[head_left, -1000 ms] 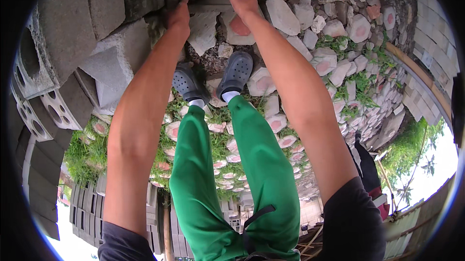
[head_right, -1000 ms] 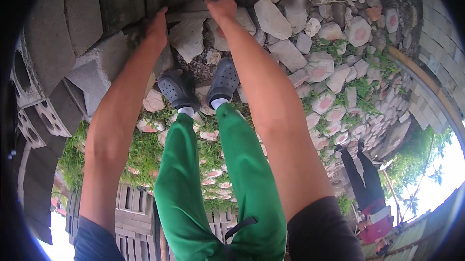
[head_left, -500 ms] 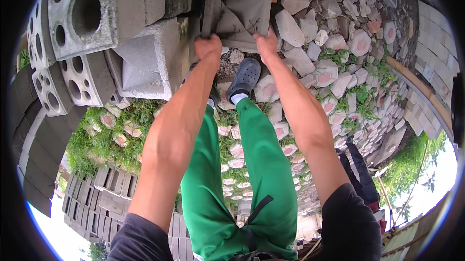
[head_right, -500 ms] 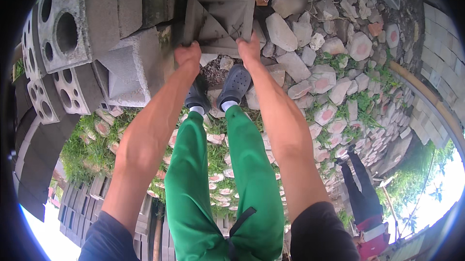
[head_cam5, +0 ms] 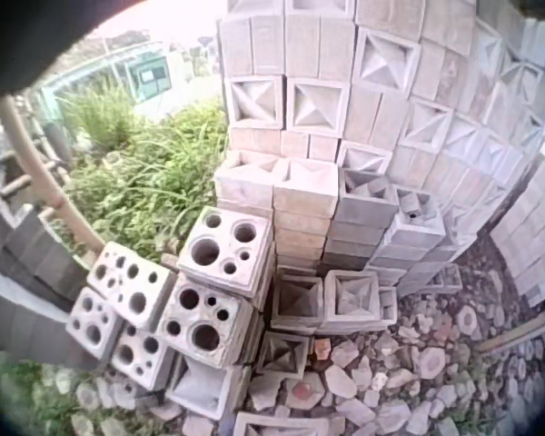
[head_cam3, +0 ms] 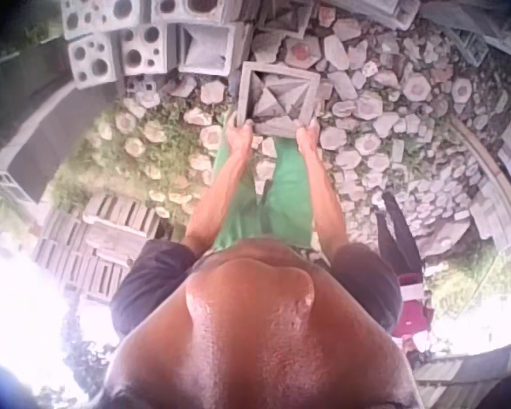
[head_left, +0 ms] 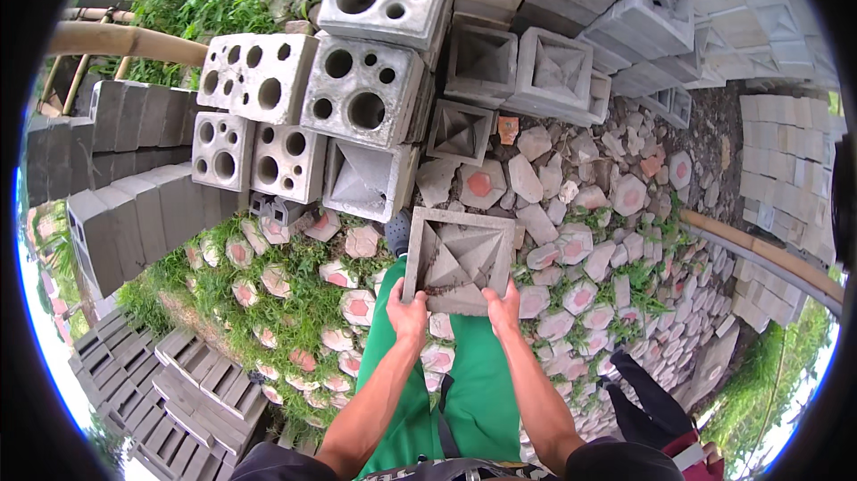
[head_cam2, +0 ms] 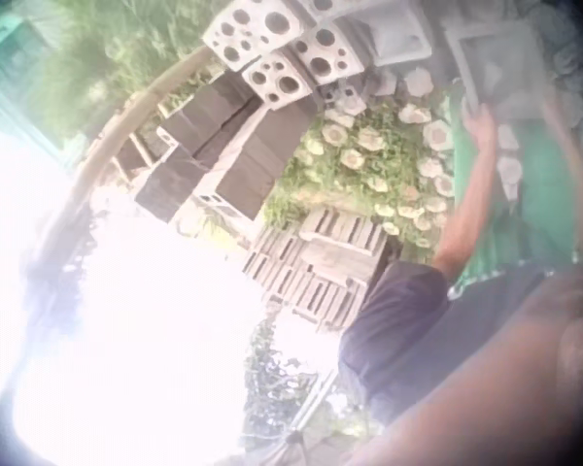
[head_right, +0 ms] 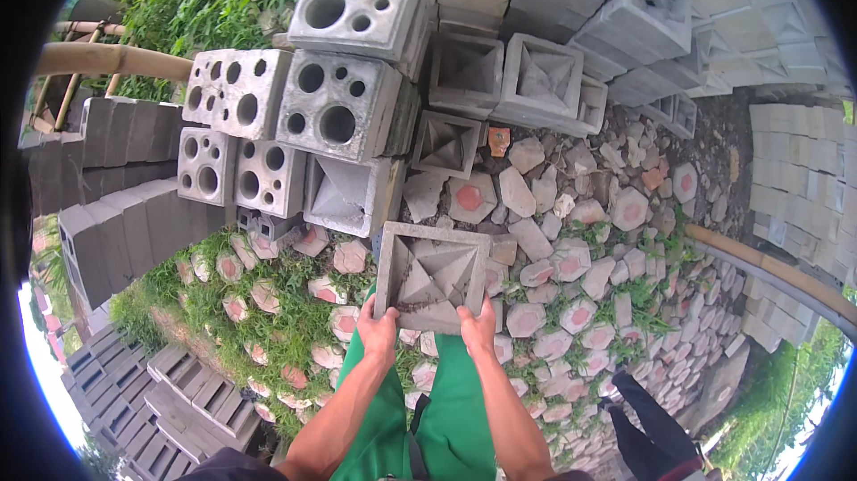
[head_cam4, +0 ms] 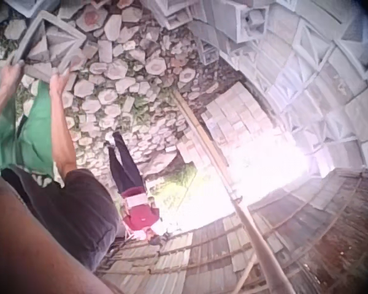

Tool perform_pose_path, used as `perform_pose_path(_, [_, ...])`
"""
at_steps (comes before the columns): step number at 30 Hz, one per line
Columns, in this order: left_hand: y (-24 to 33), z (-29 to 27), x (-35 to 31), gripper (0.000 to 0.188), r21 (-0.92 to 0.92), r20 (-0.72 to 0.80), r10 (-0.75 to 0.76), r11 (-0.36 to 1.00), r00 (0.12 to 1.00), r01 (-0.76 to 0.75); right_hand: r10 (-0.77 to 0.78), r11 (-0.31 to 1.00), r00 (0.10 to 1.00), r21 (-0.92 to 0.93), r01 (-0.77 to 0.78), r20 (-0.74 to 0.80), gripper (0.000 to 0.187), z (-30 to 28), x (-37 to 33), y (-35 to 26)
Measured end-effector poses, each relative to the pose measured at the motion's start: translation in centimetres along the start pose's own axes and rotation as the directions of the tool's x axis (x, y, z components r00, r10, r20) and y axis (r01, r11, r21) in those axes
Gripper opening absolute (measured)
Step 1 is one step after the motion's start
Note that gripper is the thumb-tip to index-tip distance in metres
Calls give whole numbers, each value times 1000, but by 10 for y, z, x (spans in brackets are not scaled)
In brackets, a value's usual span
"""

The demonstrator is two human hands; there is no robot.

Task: The person moves decorative concrete ventilation blocks one at a time from a large outdoor pile to a smaller sorted stack.

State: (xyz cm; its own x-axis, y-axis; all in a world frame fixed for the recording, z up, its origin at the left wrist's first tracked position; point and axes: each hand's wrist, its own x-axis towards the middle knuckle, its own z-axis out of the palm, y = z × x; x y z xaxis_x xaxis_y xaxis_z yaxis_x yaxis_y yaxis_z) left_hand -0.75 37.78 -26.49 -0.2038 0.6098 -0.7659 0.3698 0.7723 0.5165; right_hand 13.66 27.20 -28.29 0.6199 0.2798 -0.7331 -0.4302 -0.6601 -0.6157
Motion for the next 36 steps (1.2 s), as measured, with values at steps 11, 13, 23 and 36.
perform_pose_path(11, [83,-193,-158,89,-334,428,180,942,886,-30,-287,901,875,-202,385,389,65,-33,-167,-127])
perform_pose_path(13, [38,-204,-150,76,-489,343,274,869,898,-78,-288,868,840,-245,432,461,69,-19,-194,-146])
perform_pose_path(23, [-57,-317,-161,74,-832,-98,145,532,985,-161,-164,639,615,-392,662,771,61,111,-274,-137])
perform_pose_path(36, [-169,-474,-215,84,-811,-556,-162,318,815,-490,155,412,46,-107,905,987,50,286,-491,-92])
